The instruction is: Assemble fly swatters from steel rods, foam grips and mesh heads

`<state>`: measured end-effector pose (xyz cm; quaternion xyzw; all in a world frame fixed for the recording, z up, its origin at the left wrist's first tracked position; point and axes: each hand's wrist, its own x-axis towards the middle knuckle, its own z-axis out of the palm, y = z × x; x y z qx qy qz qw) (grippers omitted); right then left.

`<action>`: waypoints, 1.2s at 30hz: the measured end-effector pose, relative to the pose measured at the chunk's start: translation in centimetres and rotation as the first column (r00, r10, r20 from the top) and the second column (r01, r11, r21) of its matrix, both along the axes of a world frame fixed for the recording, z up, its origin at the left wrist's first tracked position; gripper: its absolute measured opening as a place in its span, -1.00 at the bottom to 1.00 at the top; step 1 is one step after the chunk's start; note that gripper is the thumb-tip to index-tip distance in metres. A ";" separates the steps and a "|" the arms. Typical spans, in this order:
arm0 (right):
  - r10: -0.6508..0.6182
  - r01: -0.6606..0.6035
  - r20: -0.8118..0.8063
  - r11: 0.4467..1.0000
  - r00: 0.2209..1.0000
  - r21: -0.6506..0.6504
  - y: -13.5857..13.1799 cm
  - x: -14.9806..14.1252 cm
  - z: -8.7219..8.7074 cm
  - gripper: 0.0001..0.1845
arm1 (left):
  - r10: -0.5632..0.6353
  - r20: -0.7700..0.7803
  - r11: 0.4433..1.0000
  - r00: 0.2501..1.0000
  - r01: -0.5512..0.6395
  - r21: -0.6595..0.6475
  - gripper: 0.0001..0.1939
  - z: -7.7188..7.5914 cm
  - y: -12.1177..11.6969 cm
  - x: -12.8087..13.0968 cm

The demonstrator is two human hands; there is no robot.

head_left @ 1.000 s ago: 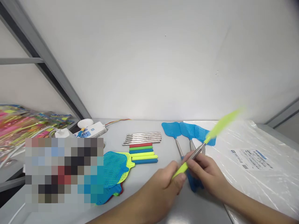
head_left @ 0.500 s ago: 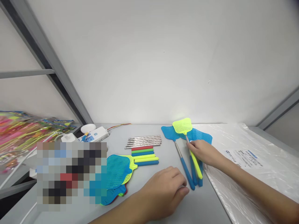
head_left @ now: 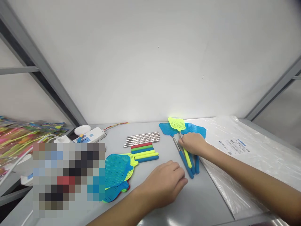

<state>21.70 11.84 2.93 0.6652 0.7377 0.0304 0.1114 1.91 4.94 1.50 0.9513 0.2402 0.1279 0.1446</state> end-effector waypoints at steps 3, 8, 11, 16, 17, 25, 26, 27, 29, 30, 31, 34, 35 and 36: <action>0.023 -0.023 0.037 1.000 0.999 0.009 -0.4 -0.3 -0.1 -0.59 | -0.007 -0.019 1.000 1.000 0.007 0.013 -0.74 0.1 0.0 0.0; 0.074 -0.074 0.048 0.997 0.996 -0.004 -1.2 -0.6 0.1 -0.62 | -0.028 -0.028 1.000 0.999 0.028 0.002 -0.74 0.1 0.1 0.1; 0.104 -0.104 0.042 0.995 0.994 -0.008 -1.6 -0.7 0.3 -0.67 | -0.028 -0.023 1.000 0.999 0.028 -0.012 -0.75 0.1 0.2 0.1; 0.100 -0.102 0.039 0.992 0.994 0.070 -2.2 -1.1 1.0 -0.66 | -0.037 -0.041 0.999 0.998 0.039 0.031 -0.74 0.0 0.0 0.1; 0.094 -0.097 0.035 0.991 0.995 0.097 -2.2 -1.3 1.3 -0.62 | -0.038 -0.042 0.998 0.998 0.040 0.049 -0.74 -0.1 -0.1 0.1; 0.295 -0.288 -0.035 0.947 0.955 0.139 -0.7 -5.1 2.6 -0.55 | -0.049 -0.078 0.967 0.996 0.067 0.246 -0.70 0.6 -0.3 -0.6; 0.327 -0.318 -0.047 0.938 0.944 0.141 -0.1 -5.8 2.5 -0.57 | -0.026 -0.079 0.964 0.997 0.046 0.262 -0.70 1.3 -0.2 -0.9; 0.354 -0.342 -0.060 0.928 0.933 0.145 0.6 -6.5 2.4 -0.60 | 0.008 -0.078 0.962 0.997 0.014 0.274 -0.69 2.0 -0.1 -1.4; 0.398 -0.381 -0.092 0.910 0.913 0.162 2.0 -7.8 2.0 -0.65 | 0.097 -0.070 0.954 0.993 -0.072 0.289 -0.69 3.7 0.0 -2.8; 0.420 -0.399 -0.112 0.901 0.900 0.172 2.7 -8.4 1.8 -0.68 | 0.143 -0.067 0.950 0.987 -0.118 0.290 -0.70 4.5 0.0 -3.7; 0.442 -0.416 -0.134 0.891 0.887 0.182 3.4 -8.9 1.5 -0.69 | 0.186 -0.067 0.945 0.980 -0.160 0.284 -0.70 5.1 -0.1 -4.8; 0.487 -0.451 -0.209 0.870 0.848 0.199 5.6 -10.2 0.5 -0.70 | 0.298 -0.073 0.934 0.952 -0.275 0.230 -0.74 6.0 -0.5 -8.6; 0.492 -0.456 -0.235 0.868 0.838 0.195 6.3 -10.5 0.1 -0.71 | 0.342 -0.075 0.924 0.937 -0.321 0.207 -0.76 6.0 -0.7 -10.0; 0.494 -0.459 -0.260 0.869 0.829 0.186 7.1 -10.7 -0.3 -0.71 | 0.391 -0.073 0.909 0.917 -0.373 0.184 -0.78 5.9 -0.9 -11.5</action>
